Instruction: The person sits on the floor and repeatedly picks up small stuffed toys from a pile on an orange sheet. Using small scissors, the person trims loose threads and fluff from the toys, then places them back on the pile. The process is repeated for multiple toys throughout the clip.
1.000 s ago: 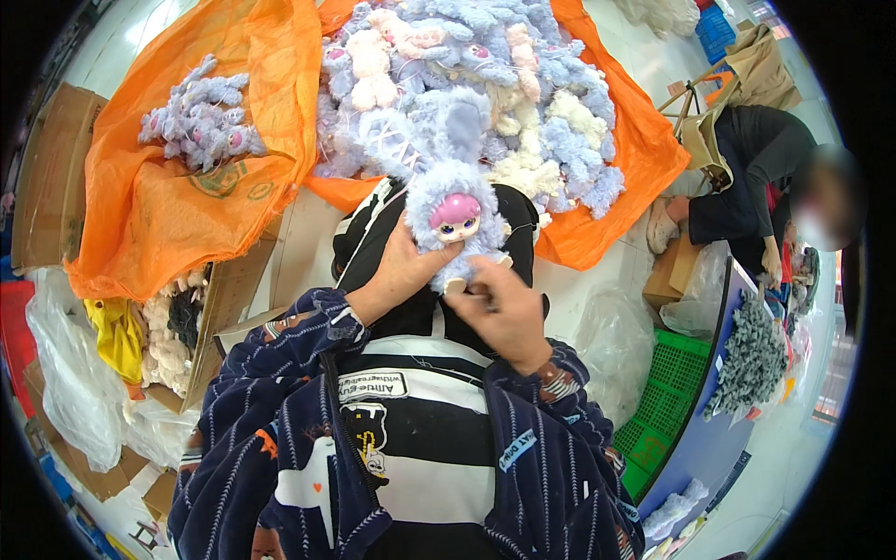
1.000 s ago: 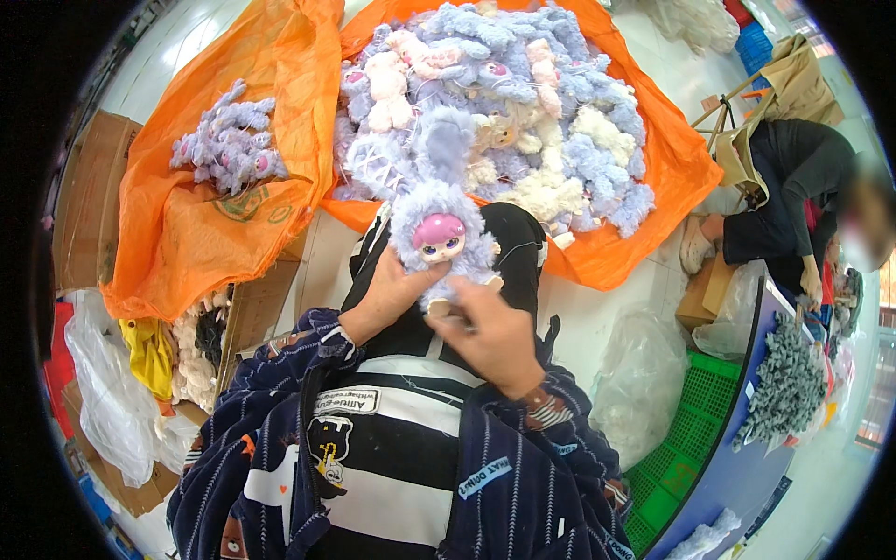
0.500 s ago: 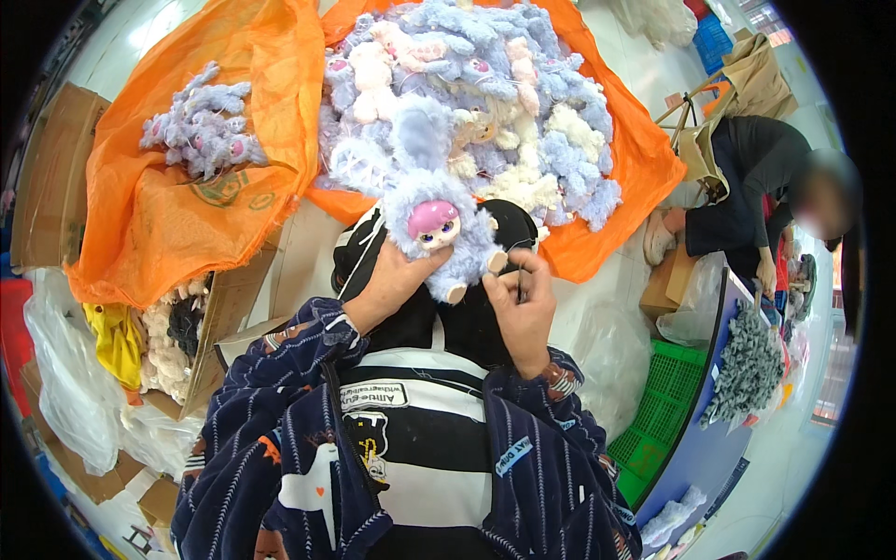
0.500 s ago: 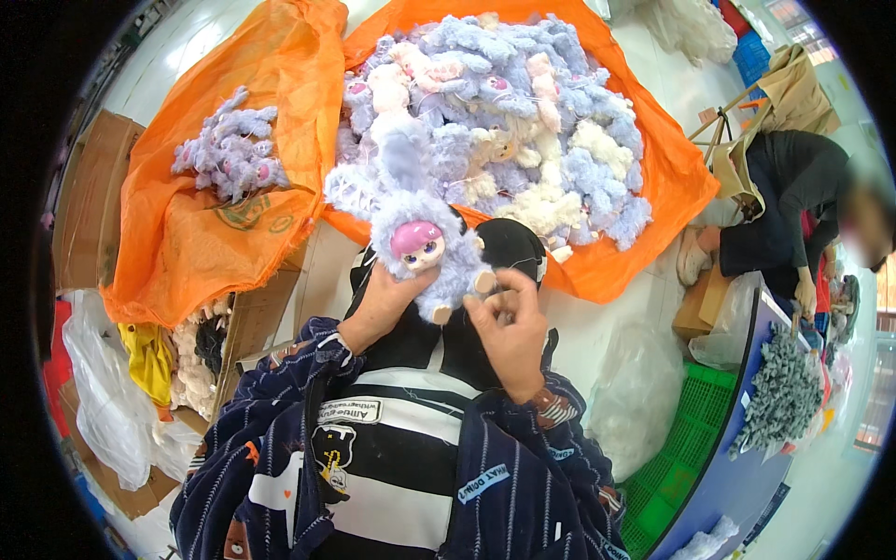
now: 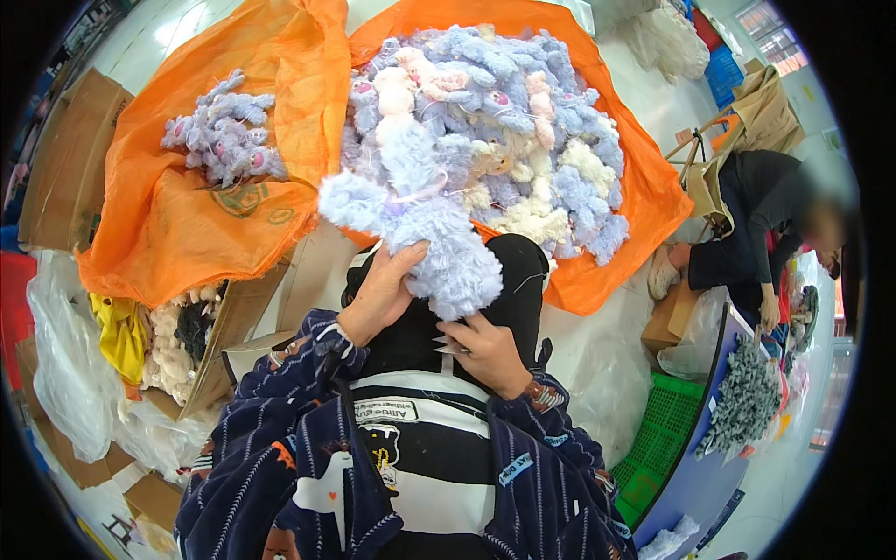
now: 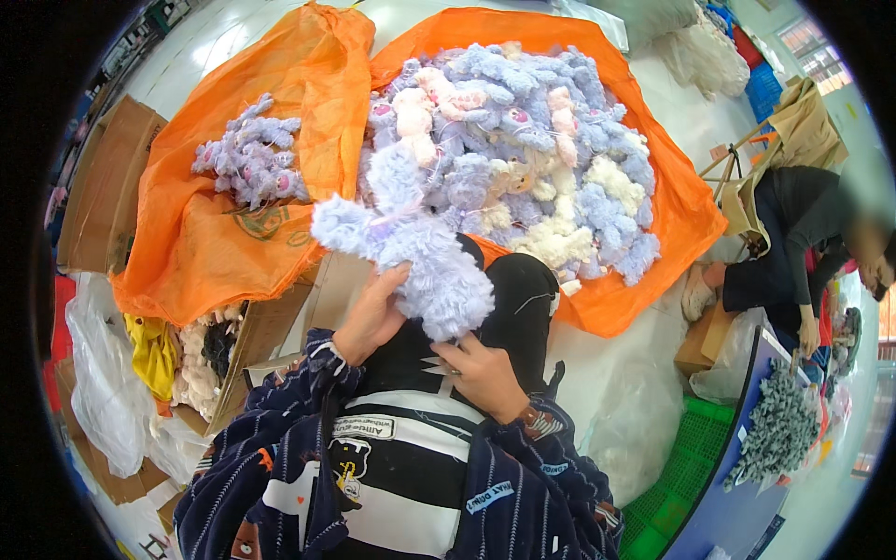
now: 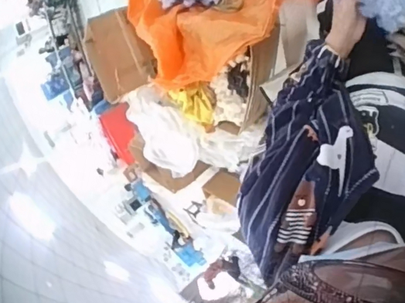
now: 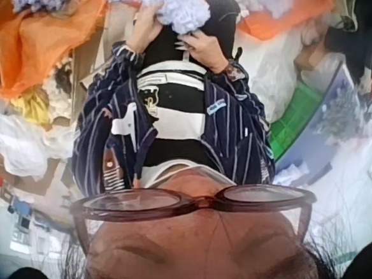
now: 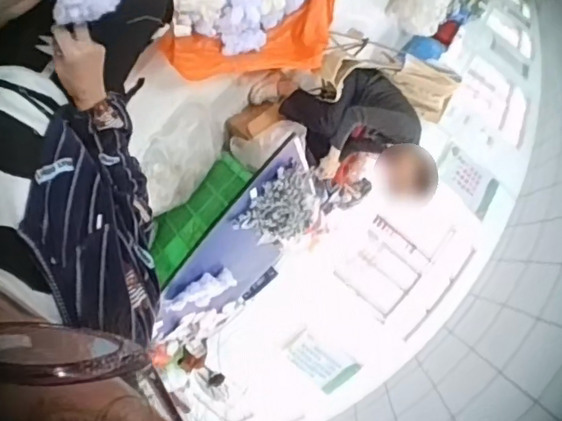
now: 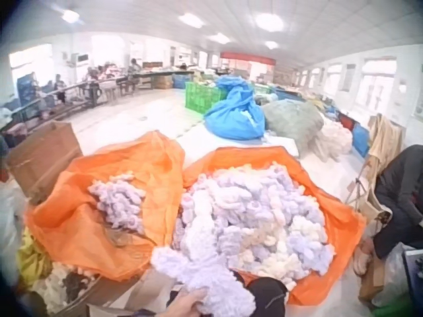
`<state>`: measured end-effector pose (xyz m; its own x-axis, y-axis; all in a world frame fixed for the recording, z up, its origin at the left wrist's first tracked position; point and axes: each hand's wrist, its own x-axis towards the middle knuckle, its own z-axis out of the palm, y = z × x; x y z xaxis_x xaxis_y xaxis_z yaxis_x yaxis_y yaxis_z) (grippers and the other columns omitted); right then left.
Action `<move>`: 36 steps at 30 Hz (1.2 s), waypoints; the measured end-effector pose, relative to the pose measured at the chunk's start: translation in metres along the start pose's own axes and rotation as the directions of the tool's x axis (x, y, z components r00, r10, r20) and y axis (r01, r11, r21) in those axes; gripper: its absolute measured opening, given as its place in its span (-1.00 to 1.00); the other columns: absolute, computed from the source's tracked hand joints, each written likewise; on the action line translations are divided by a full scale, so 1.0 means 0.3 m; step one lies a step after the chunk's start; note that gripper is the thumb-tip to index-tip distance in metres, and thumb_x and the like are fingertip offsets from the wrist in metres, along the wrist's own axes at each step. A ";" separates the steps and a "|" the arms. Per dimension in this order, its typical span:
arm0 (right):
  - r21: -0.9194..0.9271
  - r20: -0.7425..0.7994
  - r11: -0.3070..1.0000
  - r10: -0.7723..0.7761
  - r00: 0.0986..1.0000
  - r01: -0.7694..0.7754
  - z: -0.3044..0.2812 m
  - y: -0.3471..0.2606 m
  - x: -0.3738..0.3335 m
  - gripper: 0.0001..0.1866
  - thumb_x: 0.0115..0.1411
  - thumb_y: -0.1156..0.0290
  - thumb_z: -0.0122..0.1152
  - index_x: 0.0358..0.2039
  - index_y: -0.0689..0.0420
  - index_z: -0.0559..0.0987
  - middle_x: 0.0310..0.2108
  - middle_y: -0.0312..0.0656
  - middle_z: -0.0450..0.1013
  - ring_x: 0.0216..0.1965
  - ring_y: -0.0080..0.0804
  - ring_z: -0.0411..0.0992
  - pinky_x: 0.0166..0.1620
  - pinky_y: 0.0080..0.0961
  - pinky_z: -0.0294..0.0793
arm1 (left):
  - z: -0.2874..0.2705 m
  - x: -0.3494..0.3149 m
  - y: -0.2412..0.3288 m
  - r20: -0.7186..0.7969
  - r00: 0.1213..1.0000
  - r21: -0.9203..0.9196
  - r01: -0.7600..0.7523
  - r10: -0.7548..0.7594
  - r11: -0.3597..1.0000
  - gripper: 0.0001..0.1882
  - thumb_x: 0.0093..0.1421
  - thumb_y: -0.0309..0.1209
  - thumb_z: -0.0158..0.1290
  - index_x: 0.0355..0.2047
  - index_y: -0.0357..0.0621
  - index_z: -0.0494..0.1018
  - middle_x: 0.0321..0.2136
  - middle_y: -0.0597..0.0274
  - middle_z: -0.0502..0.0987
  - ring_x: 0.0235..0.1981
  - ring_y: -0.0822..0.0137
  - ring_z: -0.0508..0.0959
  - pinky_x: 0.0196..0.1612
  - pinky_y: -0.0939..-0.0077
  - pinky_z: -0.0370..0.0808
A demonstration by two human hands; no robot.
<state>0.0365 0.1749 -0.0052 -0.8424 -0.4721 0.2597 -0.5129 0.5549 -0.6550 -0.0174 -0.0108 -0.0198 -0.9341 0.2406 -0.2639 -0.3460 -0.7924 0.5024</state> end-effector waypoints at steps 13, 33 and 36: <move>0.390 -0.189 0.850 0.450 0.873 -0.354 0.031 0.002 0.007 -0.42 -0.03 0.51 0.25 0.02 0.30 0.28 -0.17 -0.13 0.38 -0.21 -0.46 0.38 -0.10 -0.55 0.37 | 0.003 -0.041 -0.079 0.092 0.993 0.482 -0.112 0.077 0.869 -0.43 0.00 -0.45 0.22 0.02 -0.26 0.28 -0.12 0.20 0.46 -0.07 0.38 0.43 0.02 0.46 0.35; 0.150 -0.383 0.959 0.279 0.881 -0.239 -0.095 0.154 0.099 -0.86 0.03 0.65 0.14 -0.34 0.24 0.51 -0.46 -0.16 0.50 -0.63 -0.59 0.36 -0.56 -0.72 0.28 | -0.484 0.282 0.406 -0.041 0.944 -0.387 -0.317 0.327 0.866 -0.49 0.15 -0.15 0.02 0.00 -0.26 0.32 -0.11 0.14 0.48 -0.05 0.18 0.45 0.03 0.21 0.38; 0.122 -0.446 0.966 0.260 0.856 -0.229 -0.082 0.230 0.098 -0.84 0.05 0.66 0.10 -0.31 0.27 0.49 -0.51 -0.14 0.50 -0.61 -0.55 0.41 -0.54 -0.72 0.31 | -0.432 0.480 0.208 -0.303 0.953 0.515 0.142 0.025 0.846 -0.66 0.18 -0.24 -0.03 -0.14 -0.21 0.42 -0.25 0.21 0.52 -0.23 0.30 0.51 -0.14 0.41 0.45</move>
<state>-0.0278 0.2161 -0.0254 -0.9283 0.0455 0.3691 -0.2821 0.5602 -0.7788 -0.1620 -0.0983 -0.1330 -0.8718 0.0400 -0.4882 -0.4702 -0.3474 0.8113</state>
